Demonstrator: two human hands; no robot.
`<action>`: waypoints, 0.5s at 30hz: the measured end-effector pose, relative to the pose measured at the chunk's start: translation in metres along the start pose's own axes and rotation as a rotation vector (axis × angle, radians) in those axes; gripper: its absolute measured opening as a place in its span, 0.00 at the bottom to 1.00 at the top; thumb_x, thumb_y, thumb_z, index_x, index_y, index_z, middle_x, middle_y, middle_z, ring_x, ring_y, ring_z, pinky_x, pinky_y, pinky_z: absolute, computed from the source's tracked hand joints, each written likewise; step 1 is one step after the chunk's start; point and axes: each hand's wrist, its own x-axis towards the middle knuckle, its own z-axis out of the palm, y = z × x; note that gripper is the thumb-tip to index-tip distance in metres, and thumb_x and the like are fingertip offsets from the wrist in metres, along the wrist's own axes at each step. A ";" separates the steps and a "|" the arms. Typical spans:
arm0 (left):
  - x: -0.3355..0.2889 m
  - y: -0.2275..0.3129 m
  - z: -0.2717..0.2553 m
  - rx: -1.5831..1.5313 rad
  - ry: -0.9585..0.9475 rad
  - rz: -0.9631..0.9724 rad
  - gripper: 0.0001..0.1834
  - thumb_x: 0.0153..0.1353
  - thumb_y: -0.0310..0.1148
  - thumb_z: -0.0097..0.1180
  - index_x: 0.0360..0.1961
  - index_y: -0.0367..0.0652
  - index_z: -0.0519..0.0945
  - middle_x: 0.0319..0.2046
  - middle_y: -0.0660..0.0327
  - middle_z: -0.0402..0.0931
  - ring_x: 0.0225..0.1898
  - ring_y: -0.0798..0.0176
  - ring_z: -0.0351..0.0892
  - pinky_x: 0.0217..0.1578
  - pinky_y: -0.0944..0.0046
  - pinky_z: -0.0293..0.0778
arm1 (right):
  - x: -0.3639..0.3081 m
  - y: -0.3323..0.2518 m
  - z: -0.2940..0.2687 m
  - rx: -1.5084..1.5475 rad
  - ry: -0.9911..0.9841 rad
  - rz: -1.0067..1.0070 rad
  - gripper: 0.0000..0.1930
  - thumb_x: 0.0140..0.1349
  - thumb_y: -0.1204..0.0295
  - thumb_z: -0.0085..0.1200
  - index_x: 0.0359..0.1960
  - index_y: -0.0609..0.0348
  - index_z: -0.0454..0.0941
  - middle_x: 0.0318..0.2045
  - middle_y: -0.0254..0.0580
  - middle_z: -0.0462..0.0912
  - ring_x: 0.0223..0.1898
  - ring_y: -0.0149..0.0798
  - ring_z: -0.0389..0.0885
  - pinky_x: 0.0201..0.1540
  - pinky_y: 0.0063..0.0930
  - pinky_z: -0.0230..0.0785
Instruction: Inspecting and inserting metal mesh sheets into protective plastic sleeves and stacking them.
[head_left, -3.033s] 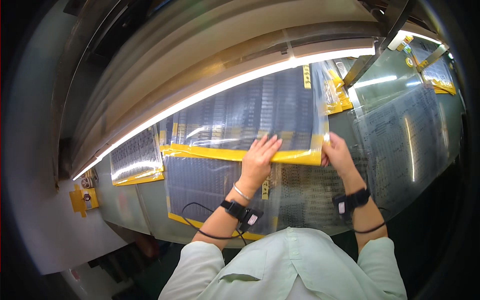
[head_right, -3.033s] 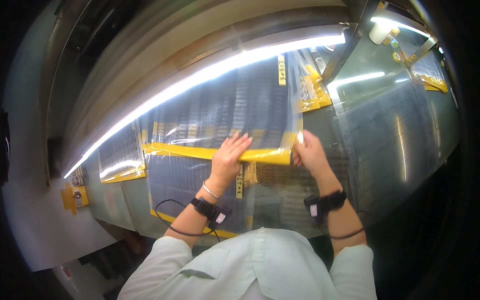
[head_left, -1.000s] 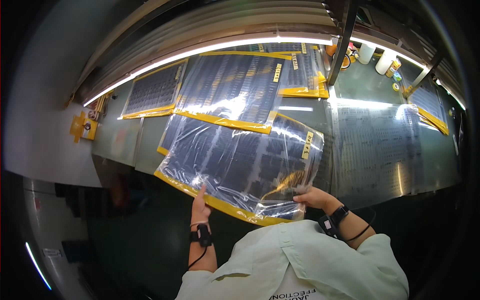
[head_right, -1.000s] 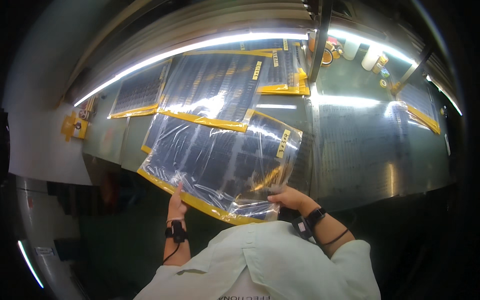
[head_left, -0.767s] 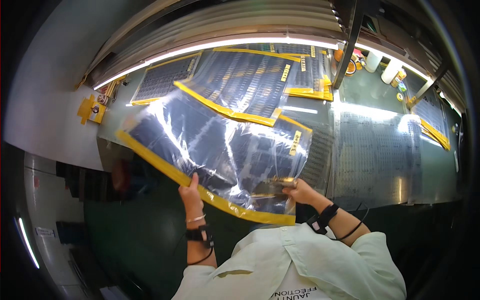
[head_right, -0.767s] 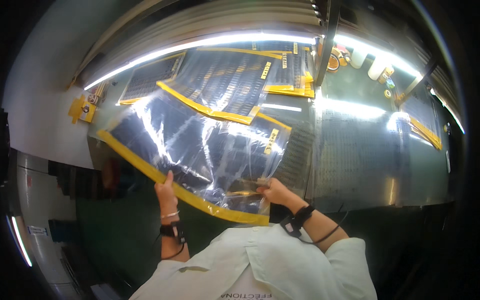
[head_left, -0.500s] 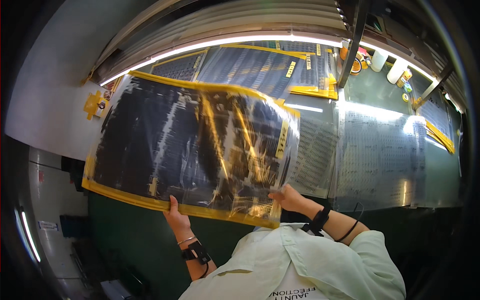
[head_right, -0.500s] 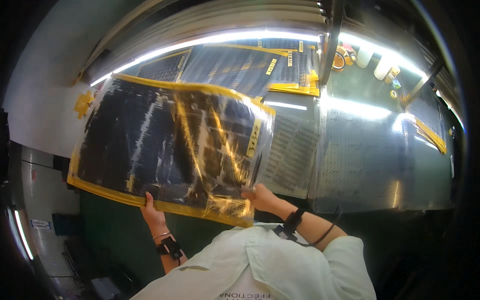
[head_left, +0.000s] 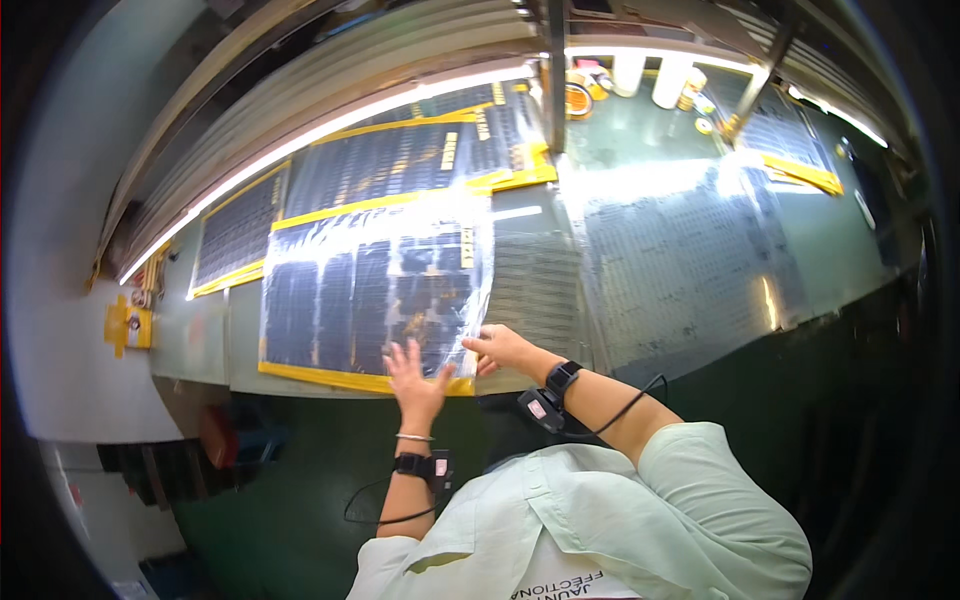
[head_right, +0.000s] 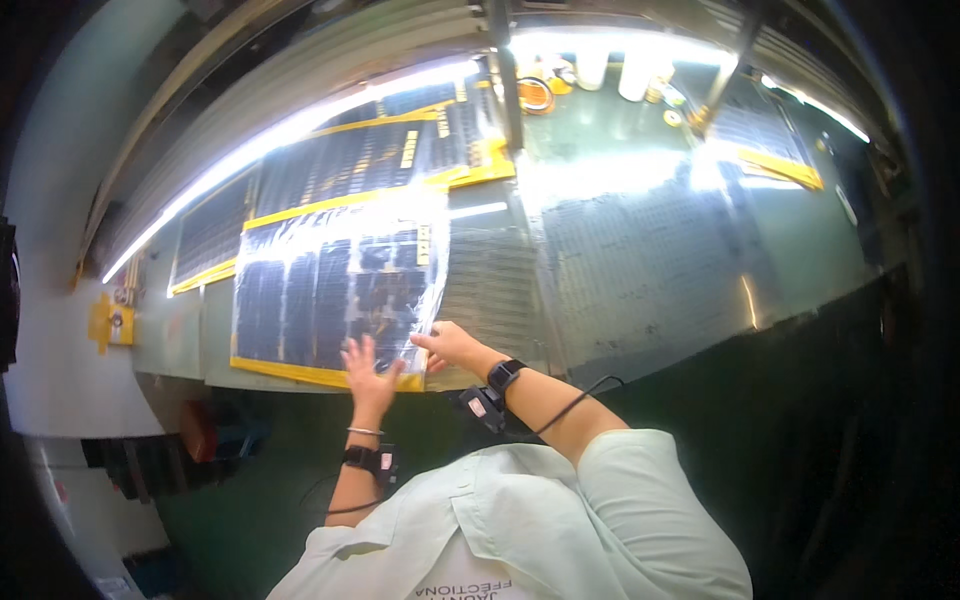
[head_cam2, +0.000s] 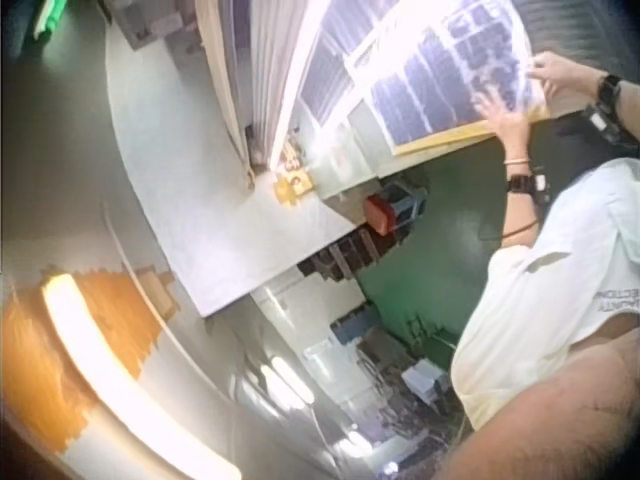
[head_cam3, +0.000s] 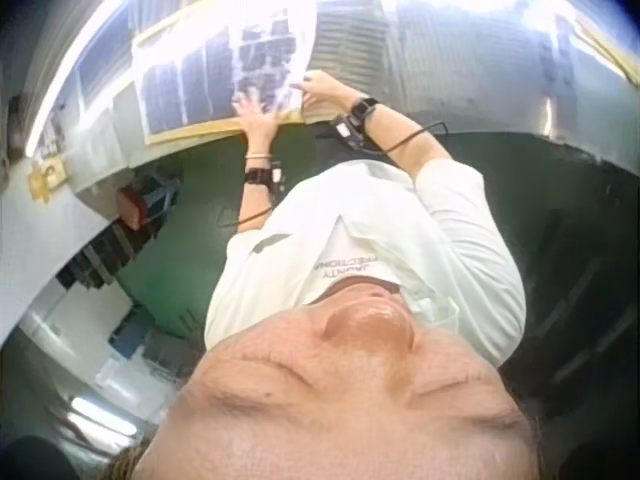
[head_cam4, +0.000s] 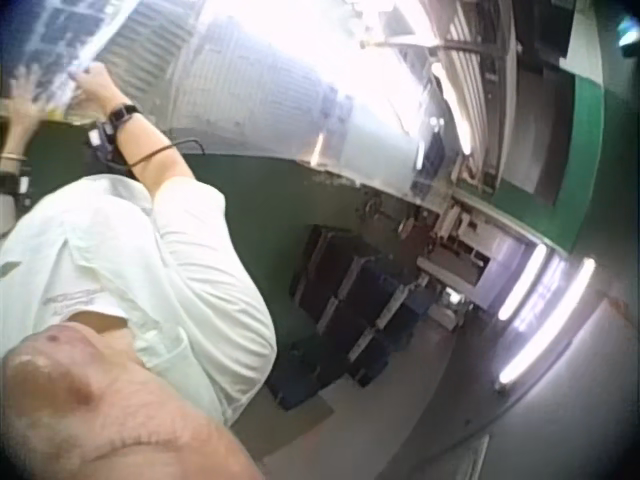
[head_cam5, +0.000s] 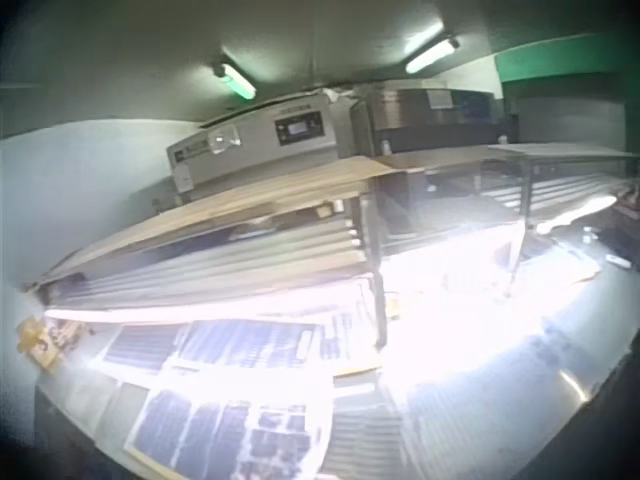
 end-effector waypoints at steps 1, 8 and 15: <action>-0.006 0.014 0.011 0.078 -0.063 -0.008 0.48 0.44 0.62 0.55 0.63 0.50 0.54 0.64 0.46 0.42 0.65 0.39 0.36 0.58 0.36 0.41 | -0.012 0.003 -0.008 -0.158 0.040 -0.031 0.17 0.57 0.61 0.52 0.40 0.64 0.73 0.27 0.44 0.79 0.24 0.33 0.78 0.25 0.25 0.74; -0.010 0.016 0.019 0.127 -0.070 -0.008 0.47 0.43 0.61 0.57 0.62 0.53 0.55 0.65 0.48 0.39 0.65 0.39 0.34 0.55 0.30 0.41 | -0.238 0.119 -0.217 -0.422 1.468 -0.386 0.12 0.58 0.62 0.53 0.29 0.59 0.70 0.25 0.34 0.73 0.26 0.26 0.71 0.25 0.23 0.67; -0.013 0.120 0.004 -0.369 -0.173 0.233 0.19 0.52 0.44 0.57 0.35 0.37 0.77 0.32 0.52 0.75 0.33 0.52 0.75 0.36 0.58 0.70 | -0.274 0.121 -0.262 0.842 1.133 -0.269 0.18 0.53 0.55 0.57 0.36 0.54 0.68 0.29 0.35 0.75 0.31 0.34 0.76 0.30 0.23 0.70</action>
